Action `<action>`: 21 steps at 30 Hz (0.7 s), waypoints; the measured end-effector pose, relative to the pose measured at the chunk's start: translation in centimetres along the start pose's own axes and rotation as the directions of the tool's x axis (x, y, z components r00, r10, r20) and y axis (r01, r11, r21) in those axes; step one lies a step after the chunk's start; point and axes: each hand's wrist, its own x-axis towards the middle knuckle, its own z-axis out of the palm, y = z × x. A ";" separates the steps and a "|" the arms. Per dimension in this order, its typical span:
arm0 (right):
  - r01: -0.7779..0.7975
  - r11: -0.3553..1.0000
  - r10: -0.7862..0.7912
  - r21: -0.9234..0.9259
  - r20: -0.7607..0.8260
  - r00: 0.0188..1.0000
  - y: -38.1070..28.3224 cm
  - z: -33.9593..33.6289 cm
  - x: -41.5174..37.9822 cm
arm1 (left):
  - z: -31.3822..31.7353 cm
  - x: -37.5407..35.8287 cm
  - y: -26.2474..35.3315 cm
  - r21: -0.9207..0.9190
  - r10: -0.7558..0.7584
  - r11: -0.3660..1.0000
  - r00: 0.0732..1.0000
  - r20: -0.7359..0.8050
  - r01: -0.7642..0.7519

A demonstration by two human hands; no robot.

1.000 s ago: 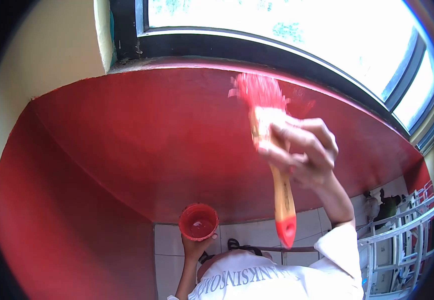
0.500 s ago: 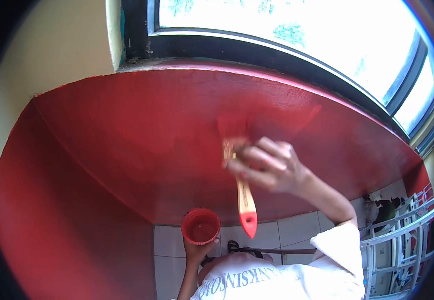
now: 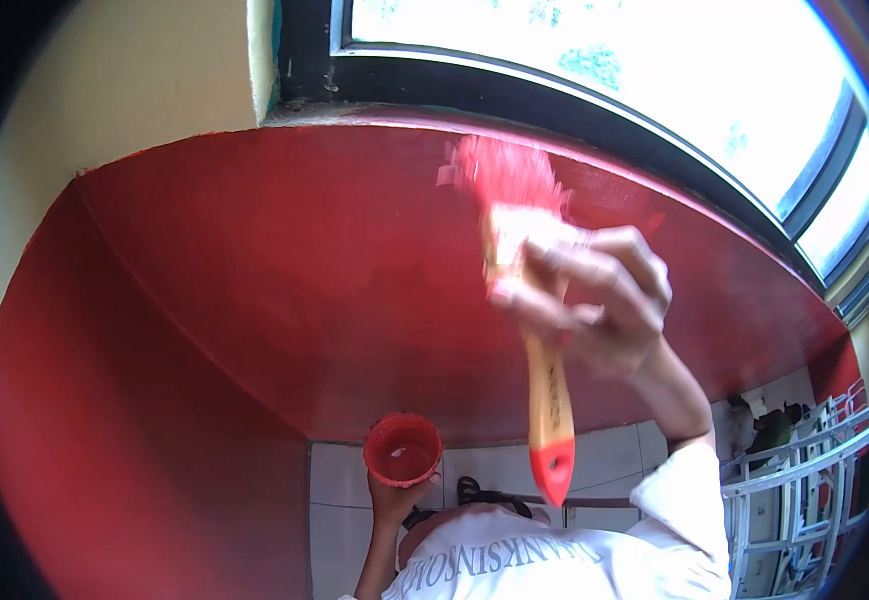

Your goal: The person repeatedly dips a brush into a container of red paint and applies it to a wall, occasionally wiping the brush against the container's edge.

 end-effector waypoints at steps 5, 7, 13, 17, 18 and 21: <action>-0.003 0.995 -0.024 0.101 0.260 0.965 -2.6 2.0 -4.9 | 0.7 0.2 1.2 0.071 0.144 0.988 0.988 -0.053 -0.140; -0.112 0.958 0.009 0.265 0.364 0.931 -3.5 1.0 -5.1 | 0.4 -0.1 0.9 0.022 0.107 0.994 0.993 -0.042 -0.106; -0.051 0.996 0.059 -0.068 0.122 0.991 1.5 -0.5 -2.7 | -0.2 -0.6 -0.3 0.050 0.052 0.997 0.998 -0.033 -0.051; -0.123 0.967 0.035 0.223 0.365 0.931 -3.7 0.3 -6.7 | 0.6 -0.4 1.3 0.056 0.135 0.990 0.990 -0.041 -0.133; -0.134 0.956 0.068 0.261 0.249 0.966 -3.6 0.4 -6.1 | 0.6 -0.3 0.9 0.037 0.095 0.995 0.995 -0.030 -0.094; -0.028 1.000 0.028 0.011 -0.004 1.000 -0.4 -0.7 -1.5 | 0.0 -0.9 0.7 0.021 0.005 1.000 1.000 -0.005 -0.005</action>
